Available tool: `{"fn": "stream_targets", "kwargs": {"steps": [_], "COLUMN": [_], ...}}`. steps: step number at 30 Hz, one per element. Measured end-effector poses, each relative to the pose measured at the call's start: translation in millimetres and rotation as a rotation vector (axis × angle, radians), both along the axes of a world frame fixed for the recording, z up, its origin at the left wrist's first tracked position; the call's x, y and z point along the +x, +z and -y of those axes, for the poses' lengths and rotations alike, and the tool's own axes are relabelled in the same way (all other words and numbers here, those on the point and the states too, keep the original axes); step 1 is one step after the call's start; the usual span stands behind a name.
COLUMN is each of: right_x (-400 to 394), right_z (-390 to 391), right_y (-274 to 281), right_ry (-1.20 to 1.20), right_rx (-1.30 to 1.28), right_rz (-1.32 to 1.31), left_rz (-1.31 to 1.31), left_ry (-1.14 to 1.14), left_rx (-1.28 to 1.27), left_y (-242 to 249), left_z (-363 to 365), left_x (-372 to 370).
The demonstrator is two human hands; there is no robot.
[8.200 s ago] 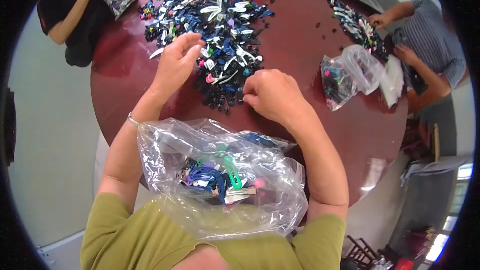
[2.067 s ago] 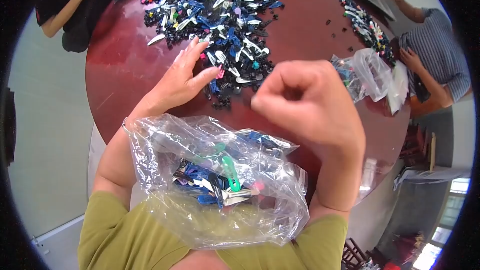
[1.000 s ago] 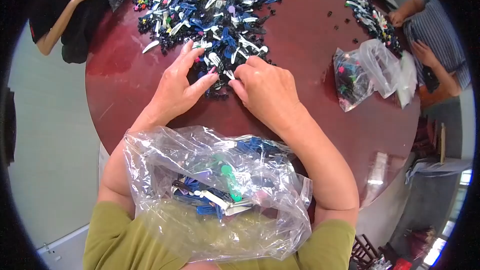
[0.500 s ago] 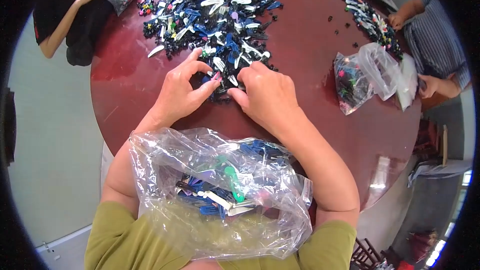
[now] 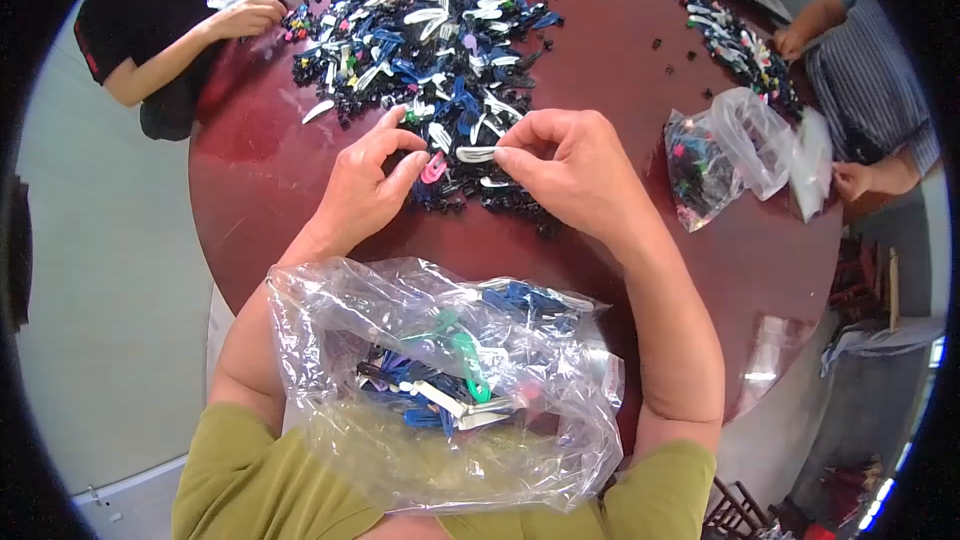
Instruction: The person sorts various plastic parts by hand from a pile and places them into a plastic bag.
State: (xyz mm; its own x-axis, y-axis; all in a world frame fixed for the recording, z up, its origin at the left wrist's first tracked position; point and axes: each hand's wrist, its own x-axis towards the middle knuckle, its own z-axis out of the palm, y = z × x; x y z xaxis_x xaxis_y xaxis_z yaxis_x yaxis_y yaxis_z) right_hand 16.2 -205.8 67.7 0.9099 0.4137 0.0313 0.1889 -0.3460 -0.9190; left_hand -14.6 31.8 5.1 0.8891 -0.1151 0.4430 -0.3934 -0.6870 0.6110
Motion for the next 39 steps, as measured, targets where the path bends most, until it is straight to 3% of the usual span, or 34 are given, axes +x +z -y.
{"fn": "stream_targets", "kwargs": {"steps": [4,7,10,13,15,22,30,34,39], "right_x": [-19,-45,-48,-42,-19,-21,-11,-1,-4], "right_z": [4,13,6,-14,-20,-37,-24,-10,-1], "right_y": [32,64,67,41,-2,-35,-26,-14,8], "right_ry": [0.065,0.323,0.538,0.229,0.163,0.069,-0.041,-0.048,0.065], "right_rx": [0.271,0.367,0.098,0.051,-0.092,-0.407,-0.270,-0.050,0.213], "right_rz": [-0.041,-0.113,0.131,-0.024,0.324,0.651,0.492,0.111,-0.160], "left_rz": [0.007,0.022,0.012,-0.018,-0.024,0.002,-0.005,-0.013,-0.035], "left_ry": [0.019,0.024,0.019,0.013,0.005,-0.040,0.011,0.039,0.002], "left_rx": [0.020,0.043,0.043,0.024,0.022,0.079,-0.016,-0.014,0.084], "left_y": [-2,-2,-2,0,0,-1,-1,-3,-5], "left_z": [-4,-4,-2,-2,-2,2,-4,-6,-5], "left_x": [2,2,1,0,1,-4,2,4,2]}}
